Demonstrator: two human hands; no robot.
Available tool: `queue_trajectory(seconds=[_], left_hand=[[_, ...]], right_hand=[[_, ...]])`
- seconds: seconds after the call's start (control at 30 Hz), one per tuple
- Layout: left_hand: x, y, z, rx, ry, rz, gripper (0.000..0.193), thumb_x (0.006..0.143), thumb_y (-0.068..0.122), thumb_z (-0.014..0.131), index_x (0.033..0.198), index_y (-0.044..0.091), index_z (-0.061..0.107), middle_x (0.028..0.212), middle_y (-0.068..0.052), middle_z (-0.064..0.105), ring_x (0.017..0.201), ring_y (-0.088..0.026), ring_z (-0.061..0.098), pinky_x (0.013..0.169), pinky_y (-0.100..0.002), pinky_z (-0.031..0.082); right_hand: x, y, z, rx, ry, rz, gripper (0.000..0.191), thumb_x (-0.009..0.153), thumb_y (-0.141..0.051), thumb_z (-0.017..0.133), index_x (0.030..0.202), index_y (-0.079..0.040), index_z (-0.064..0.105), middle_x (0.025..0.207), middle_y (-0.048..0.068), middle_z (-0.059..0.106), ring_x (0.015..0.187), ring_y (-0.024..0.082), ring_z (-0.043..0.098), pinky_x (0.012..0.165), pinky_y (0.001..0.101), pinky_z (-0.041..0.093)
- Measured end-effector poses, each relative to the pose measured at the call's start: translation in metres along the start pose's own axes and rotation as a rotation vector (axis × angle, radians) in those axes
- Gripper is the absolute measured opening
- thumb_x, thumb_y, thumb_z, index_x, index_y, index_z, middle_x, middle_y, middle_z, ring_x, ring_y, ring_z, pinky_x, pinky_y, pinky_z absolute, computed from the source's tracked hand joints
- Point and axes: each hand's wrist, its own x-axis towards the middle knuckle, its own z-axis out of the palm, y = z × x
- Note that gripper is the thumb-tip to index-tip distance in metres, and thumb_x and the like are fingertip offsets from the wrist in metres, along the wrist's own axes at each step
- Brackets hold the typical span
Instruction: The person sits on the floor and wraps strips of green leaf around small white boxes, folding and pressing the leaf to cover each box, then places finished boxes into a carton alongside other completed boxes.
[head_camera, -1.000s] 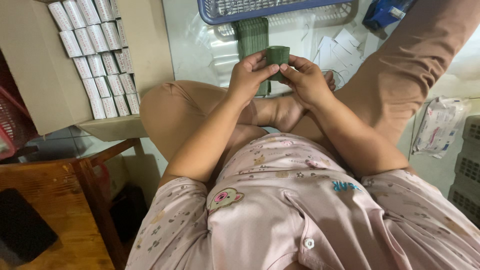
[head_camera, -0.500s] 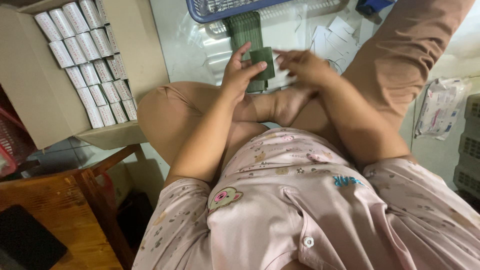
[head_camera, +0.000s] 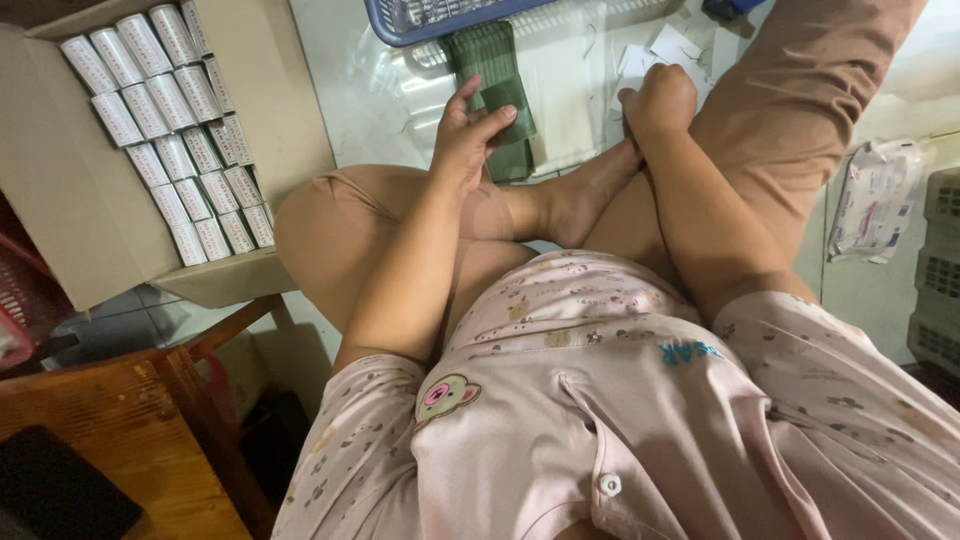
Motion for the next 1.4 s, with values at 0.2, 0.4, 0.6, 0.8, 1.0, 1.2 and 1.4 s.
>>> queue_trajectory(seconds=[0.2,0.4,0.6,0.8,1.0,1.2,1.4], left_hand=[[-0.003,0.007,0.014,-0.001,-0.041,0.029,0.093,0.083,0.005,0.083,0.157,0.002,0.026,0.106,-0.014,0.074,0.093,-0.018,0.071,0.077,-0.031,0.058],[-0.001,0.009,0.025,-0.002,-0.035,0.025,0.093,0.082,0.005,0.083,0.156,0.004,0.027,0.102,-0.011,0.074,0.089,-0.016,0.070,0.072,-0.028,0.055],[-0.001,0.014,0.038,-0.017,-0.015,0.002,0.094,0.081,0.006,0.083,0.156,0.006,0.026,0.106,-0.010,0.073,0.093,-0.016,0.070,0.077,-0.032,0.059],[-0.003,0.020,0.057,-0.068,-0.077,0.002,0.094,0.085,0.009,0.082,0.159,0.008,0.023,0.113,-0.015,0.074,0.102,-0.021,0.072,0.089,-0.039,0.060],[0.000,0.024,0.064,-0.045,-0.099,0.010,0.092,0.086,0.008,0.082,0.159,0.011,0.027,0.111,-0.014,0.074,0.101,-0.021,0.072,0.091,-0.040,0.061],[0.003,0.022,0.068,-0.058,-0.120,0.015,0.092,0.086,0.008,0.082,0.159,0.013,0.028,0.108,-0.014,0.075,0.100,-0.021,0.072,0.090,-0.039,0.060],[0.005,0.020,0.069,-0.078,-0.130,0.046,0.093,0.086,0.004,0.082,0.161,0.014,0.027,0.114,-0.016,0.073,0.104,-0.022,0.072,0.094,-0.039,0.060]], right_hand=[[0.005,0.014,-0.009,0.016,-0.024,-0.045,0.031,0.084,-0.031,0.080,0.093,-0.001,0.079,0.090,0.023,0.072,0.082,0.041,0.068,0.077,0.0475,0.055],[0.016,0.028,-0.024,0.154,-0.057,0.056,0.016,0.085,-0.028,0.078,0.092,-0.014,0.082,0.089,0.019,0.075,0.080,0.038,0.069,0.078,0.0459,0.056],[0.004,-0.006,-0.067,0.750,-0.062,-0.067,0.017,0.094,-0.019,0.079,0.102,-0.004,0.079,0.091,0.009,0.076,0.080,0.020,0.069,0.071,0.0332,0.055],[-0.016,-0.056,-0.101,1.132,-0.455,0.041,0.023,0.098,-0.019,0.078,0.102,0.003,0.073,0.082,0.001,0.071,0.067,0.006,0.058,0.059,0.0219,0.047],[-0.015,-0.065,-0.104,1.138,-0.318,-0.028,0.022,0.098,-0.015,0.078,0.103,0.005,0.072,0.086,0.003,0.072,0.073,0.006,0.062,0.064,0.0210,0.051],[-0.014,-0.065,-0.104,1.060,-0.214,-0.132,0.022,0.100,-0.012,0.077,0.108,0.007,0.072,0.090,0.004,0.074,0.079,0.007,0.065,0.071,0.0214,0.054],[-0.026,-0.075,-0.121,0.794,-0.061,-0.245,0.018,0.098,-0.013,0.079,0.106,0.003,0.076,0.087,0.007,0.075,0.077,0.010,0.068,0.069,0.0243,0.055]])
